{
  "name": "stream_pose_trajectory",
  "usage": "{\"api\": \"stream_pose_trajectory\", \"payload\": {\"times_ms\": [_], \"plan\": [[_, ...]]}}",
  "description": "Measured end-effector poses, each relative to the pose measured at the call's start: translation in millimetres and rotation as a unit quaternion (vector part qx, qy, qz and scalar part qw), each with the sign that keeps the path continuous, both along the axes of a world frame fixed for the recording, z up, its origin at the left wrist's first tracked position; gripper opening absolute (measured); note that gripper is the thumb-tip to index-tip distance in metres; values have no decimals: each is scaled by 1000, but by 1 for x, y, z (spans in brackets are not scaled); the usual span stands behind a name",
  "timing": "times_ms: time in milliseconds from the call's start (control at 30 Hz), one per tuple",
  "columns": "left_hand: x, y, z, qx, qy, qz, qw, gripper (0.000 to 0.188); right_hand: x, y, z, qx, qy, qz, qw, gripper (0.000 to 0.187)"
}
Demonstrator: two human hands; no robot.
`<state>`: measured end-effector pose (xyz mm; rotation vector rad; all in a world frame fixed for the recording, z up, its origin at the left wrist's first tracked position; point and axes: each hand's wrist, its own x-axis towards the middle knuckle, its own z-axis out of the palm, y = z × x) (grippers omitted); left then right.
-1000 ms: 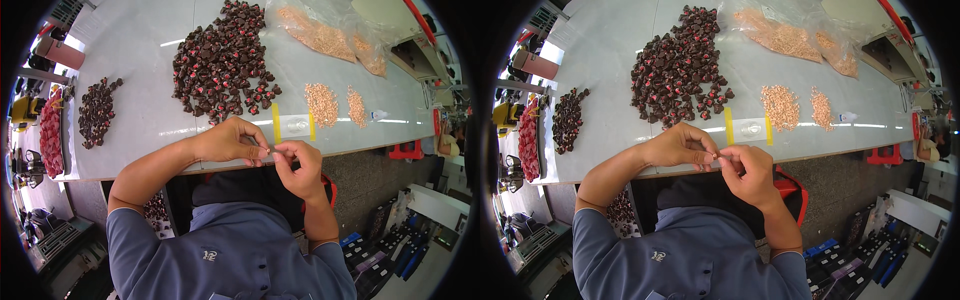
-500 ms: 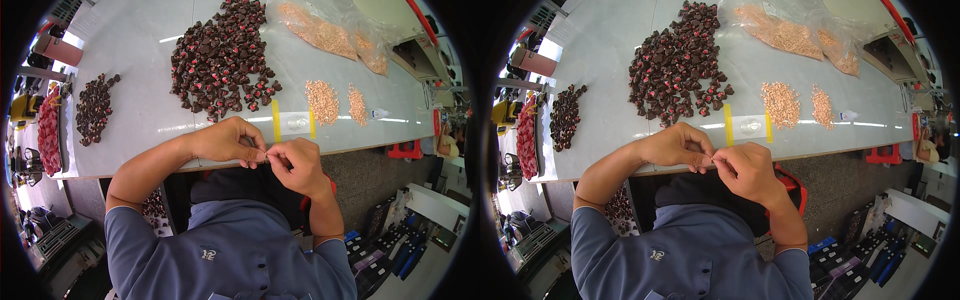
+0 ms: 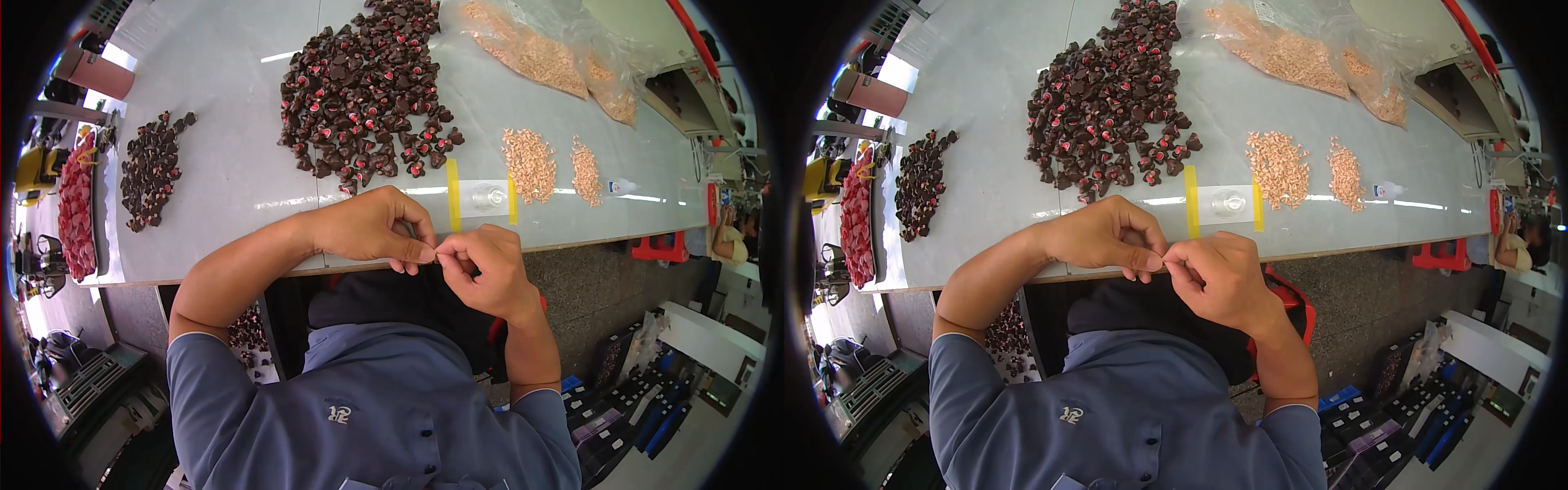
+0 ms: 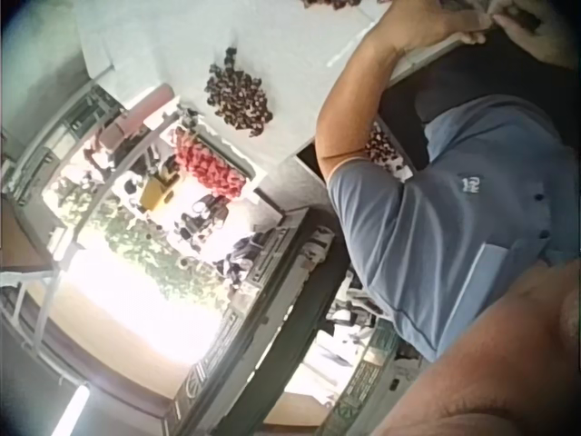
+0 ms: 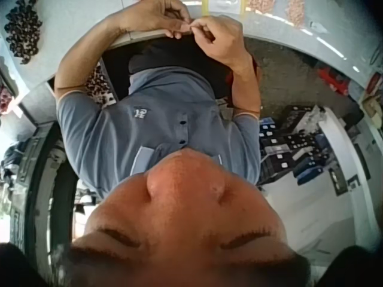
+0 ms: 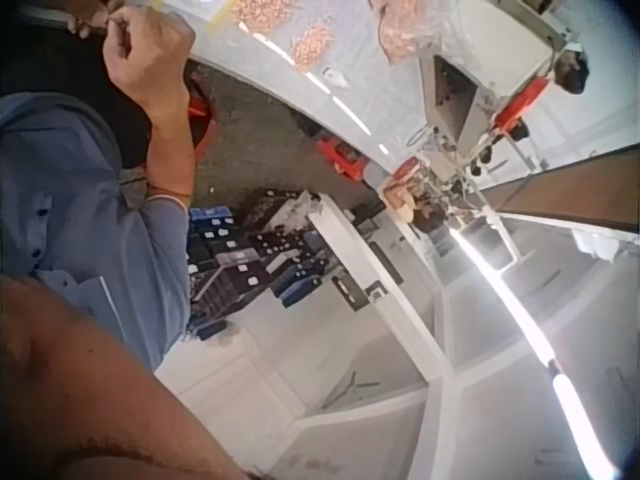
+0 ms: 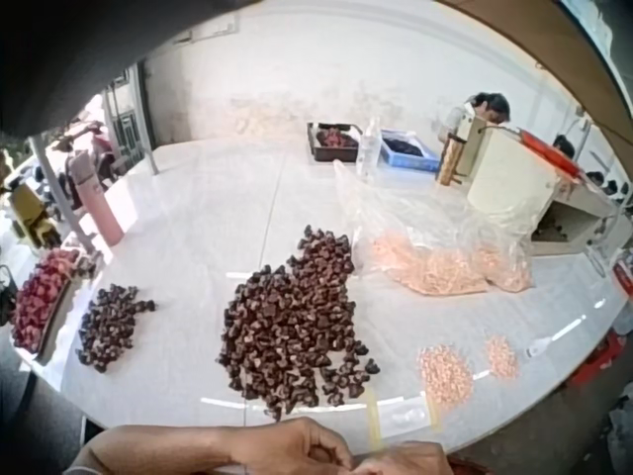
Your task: The person sorts small plastic components by hand, moving them from a central pile into smaller organized groups on a workbench.
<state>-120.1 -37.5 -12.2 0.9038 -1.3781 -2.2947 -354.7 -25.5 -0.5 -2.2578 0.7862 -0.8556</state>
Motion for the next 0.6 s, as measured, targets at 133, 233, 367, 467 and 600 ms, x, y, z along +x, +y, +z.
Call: {"api": "stream_pose_trajectory", "payload": {"times_ms": [133, 233, 367, 467, 600], "plan": [[-3, 0, 0, -1, 8, 12, 1000, 20, -3, -1, 3, -7, 11, -8, 1000, 19], [-3, -2, 0, 6, -1, 28, 1000, 19, -9, -5, 12, -22, 34, -21, 999, 18], [1, -1, 3, 18, 0, 40, 999, 20, -20, -21, 35, -45, 76, -8, 996, 19], [1, 1, 1, 27, 12, 64, 998, 21, -29, -35, 52, -118, 176, -4, 977, 19], [2, 0, -3, 8, 13, 53, 998, 25, -32, -50, 60, -180, 279, -1, 943, 17]]}}
